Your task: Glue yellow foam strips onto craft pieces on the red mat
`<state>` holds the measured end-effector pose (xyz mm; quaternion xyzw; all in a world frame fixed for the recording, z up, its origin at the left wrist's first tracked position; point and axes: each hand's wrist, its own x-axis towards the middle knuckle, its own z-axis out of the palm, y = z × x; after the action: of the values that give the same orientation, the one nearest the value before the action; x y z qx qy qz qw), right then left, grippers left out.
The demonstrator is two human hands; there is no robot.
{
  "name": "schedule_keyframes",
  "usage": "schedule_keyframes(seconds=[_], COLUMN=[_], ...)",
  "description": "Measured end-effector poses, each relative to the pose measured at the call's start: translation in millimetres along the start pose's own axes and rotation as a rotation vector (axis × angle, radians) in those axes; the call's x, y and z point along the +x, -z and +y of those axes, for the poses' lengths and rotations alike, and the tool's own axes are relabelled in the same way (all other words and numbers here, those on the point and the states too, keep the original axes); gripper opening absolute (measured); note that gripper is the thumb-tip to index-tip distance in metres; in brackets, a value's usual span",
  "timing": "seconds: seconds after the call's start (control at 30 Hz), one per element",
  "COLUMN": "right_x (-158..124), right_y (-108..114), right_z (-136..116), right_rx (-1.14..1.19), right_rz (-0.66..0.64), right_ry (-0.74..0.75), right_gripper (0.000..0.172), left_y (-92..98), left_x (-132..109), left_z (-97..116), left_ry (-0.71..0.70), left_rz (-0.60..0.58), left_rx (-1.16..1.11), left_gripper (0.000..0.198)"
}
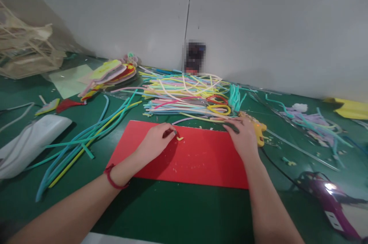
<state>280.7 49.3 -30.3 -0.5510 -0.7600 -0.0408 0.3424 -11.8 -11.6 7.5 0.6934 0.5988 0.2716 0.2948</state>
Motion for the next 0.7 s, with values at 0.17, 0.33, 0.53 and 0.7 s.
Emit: schedule_keyframes(seconds=[0.17, 0.33, 0.53, 0.7], right_x=[-3.2, -1.5, 1.3, -0.3], right_y=[-5.0, -2.3, 0.5, 2.4], right_z=[-2.3, -3.8, 2.2, 3.9], right_rx=[0.01, 0.047, 0.179, 0.124], right_rz=[-0.08, -0.095, -0.114, -0.132], right_ry=[-0.077, -0.069, -0.005, 0.056], right_gripper=[0.032, 0.023, 0.018, 0.022], left_y=[0.6, 0.3, -1.6, -0.9], left_x=[0.3, 1.0, 1.2, 0.8], left_z=[0.5, 0.4, -0.8, 1.3], left_ry=[0.01, 0.009, 0.034, 0.028], left_rz=[-0.007, 0.004, 0.015, 0.034], left_rx=[0.012, 0.007, -0.02, -0.015], left_gripper=[0.016, 0.014, 0.017, 0.016])
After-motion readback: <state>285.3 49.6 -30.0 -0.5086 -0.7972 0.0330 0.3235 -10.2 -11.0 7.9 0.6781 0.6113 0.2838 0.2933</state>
